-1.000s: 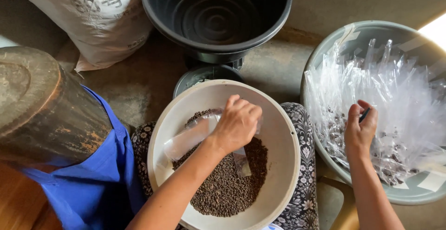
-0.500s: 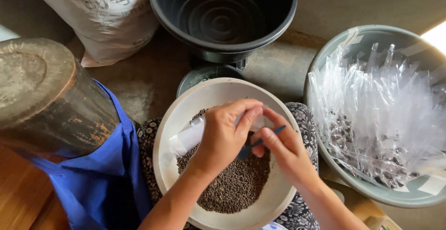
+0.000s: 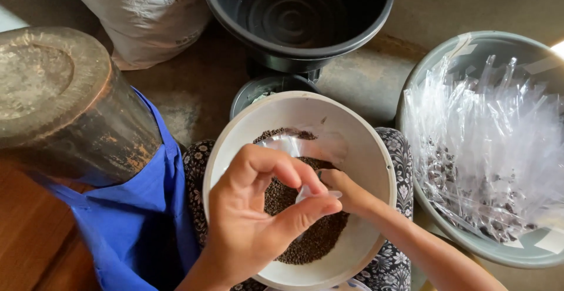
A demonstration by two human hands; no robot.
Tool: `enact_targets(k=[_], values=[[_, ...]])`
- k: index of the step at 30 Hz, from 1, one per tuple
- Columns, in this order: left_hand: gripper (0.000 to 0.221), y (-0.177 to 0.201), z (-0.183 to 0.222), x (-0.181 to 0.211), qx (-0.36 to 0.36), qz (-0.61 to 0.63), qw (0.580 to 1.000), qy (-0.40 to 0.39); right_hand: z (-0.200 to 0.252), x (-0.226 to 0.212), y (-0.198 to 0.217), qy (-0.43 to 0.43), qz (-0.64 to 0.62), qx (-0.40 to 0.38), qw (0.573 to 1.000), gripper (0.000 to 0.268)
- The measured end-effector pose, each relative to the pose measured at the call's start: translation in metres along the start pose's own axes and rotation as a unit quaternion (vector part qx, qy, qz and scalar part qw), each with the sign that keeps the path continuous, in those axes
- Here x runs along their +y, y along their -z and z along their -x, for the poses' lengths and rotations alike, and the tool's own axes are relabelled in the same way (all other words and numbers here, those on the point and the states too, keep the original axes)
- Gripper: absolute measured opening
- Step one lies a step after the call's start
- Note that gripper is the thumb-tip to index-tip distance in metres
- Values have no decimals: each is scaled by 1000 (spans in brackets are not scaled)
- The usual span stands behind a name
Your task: Filling small plastic bags with dark pellets from a bowl and organizing them.
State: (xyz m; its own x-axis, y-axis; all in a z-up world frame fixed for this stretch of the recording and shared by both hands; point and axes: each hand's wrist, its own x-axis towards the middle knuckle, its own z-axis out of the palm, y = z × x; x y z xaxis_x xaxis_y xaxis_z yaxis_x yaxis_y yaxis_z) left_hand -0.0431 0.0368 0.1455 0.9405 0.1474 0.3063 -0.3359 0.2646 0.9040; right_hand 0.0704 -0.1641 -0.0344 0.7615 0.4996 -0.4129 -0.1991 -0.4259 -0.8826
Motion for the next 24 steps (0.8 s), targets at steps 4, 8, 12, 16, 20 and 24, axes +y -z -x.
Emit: enact_targets(k=[4, 8, 12, 16, 20, 24], values=[[30, 8, 22, -48, -1, -52, 998, 21, 12, -9, 0, -82, 0, 19, 996, 32], [20, -3, 46, -88, 2, -105, 989, 102, 49, -64, 21, -20, -234, 20, 972, 34], [33, -16, 46, -98, 6, -132, 984, 123, 67, -89, 35, 162, 24, 3, 987, 32], [45, -14, 23, -81, 9, -144, 986, 87, 70, -92, 49, 268, -216, 70, 936, 26], [38, -12, -3, -46, 23, -172, 985, 15, 66, -73, 11, 292, -118, 84, 946, 16], [29, -16, -17, -10, 55, -182, 981, -46, 41, -28, -34, 222, 61, -87, 969, 10]])
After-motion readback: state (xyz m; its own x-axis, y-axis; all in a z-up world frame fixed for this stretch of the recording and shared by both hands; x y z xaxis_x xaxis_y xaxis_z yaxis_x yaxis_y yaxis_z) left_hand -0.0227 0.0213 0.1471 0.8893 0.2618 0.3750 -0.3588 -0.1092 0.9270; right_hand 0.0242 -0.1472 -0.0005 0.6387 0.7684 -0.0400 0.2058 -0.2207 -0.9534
